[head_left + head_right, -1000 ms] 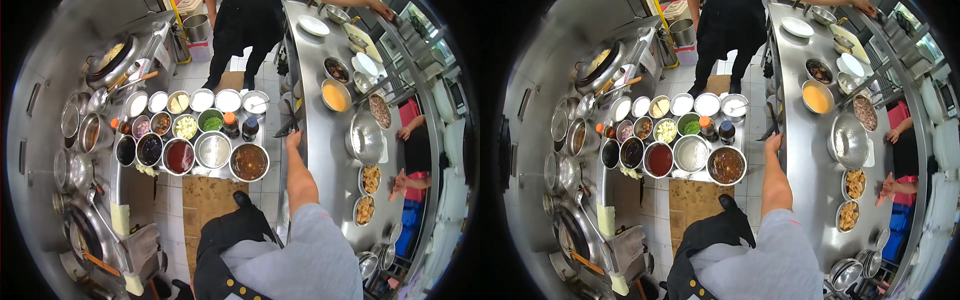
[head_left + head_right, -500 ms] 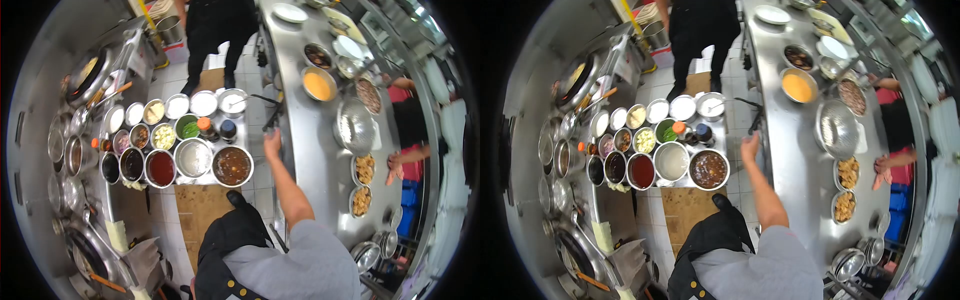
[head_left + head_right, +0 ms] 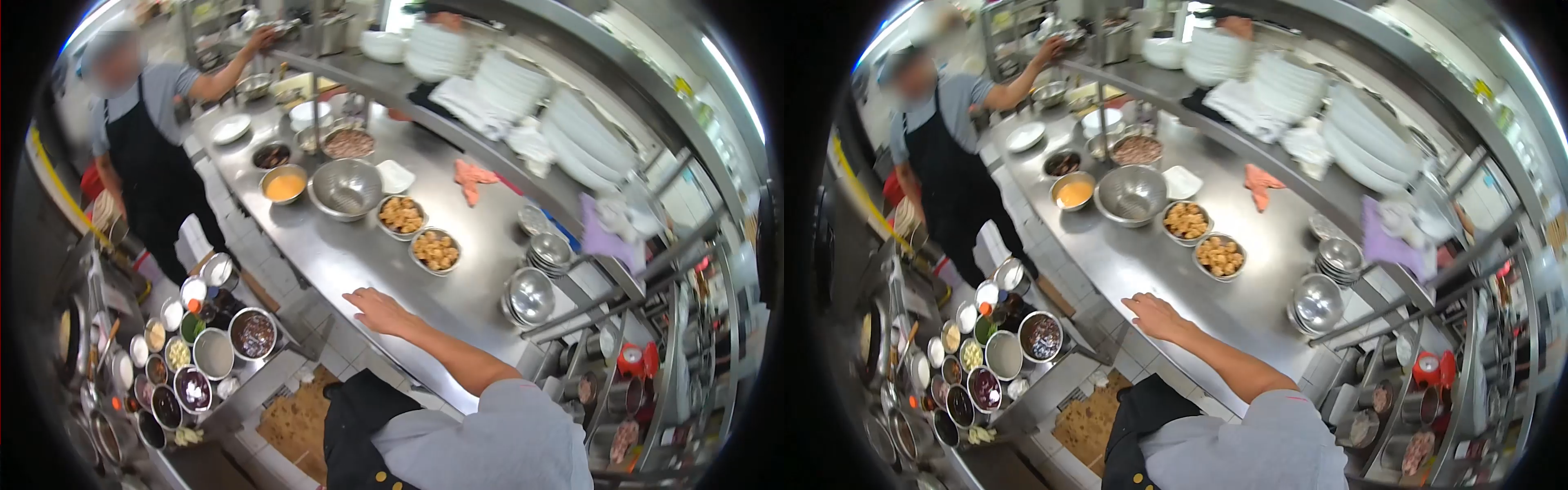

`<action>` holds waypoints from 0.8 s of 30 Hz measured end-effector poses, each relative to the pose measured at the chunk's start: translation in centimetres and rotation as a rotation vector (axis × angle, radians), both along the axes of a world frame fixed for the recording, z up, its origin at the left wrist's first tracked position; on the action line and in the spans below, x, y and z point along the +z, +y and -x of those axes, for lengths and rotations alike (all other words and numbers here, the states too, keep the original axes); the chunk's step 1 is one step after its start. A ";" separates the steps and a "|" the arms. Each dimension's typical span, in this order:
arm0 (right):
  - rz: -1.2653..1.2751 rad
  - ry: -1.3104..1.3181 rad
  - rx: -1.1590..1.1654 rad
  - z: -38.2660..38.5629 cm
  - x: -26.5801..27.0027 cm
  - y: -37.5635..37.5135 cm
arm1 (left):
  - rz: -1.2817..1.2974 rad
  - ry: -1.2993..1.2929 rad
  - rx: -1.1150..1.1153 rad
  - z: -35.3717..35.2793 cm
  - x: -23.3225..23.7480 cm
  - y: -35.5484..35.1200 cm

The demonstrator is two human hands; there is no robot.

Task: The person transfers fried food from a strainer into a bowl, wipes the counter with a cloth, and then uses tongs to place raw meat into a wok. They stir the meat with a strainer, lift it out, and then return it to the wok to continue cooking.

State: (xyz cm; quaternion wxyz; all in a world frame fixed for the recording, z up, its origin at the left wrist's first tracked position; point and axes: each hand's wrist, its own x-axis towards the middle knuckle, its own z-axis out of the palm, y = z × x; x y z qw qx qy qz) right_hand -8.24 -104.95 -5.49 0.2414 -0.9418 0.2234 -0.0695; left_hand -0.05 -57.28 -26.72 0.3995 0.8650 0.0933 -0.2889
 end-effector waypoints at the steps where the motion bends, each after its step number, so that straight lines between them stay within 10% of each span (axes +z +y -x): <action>1: 0.027 0.009 -0.015 2.4 1.9 -0.1 | 0.004 -0.002 -0.035 -0.1 -0.3 -0.4; 11: 0.794 -0.745 -0.624 21.8 25.5 -1.7 | -0.006 0.044 -0.189 1.7 -1.5 -1.0; 21: 0.943 -0.148 -0.918 33.4 30.1 -5.5 | -0.056 0.092 -0.331 0.5 -1.7 -1.1; 23: 0.949 -0.099 -0.940 34.5 29.7 -6.7 | 0.031 -0.046 -0.471 -2.7 0.4 -6.0; 24: 0.877 -0.103 -0.941 34.9 29.7 -7.3 | 0.186 -0.555 -0.735 -3.0 7.0 -10.9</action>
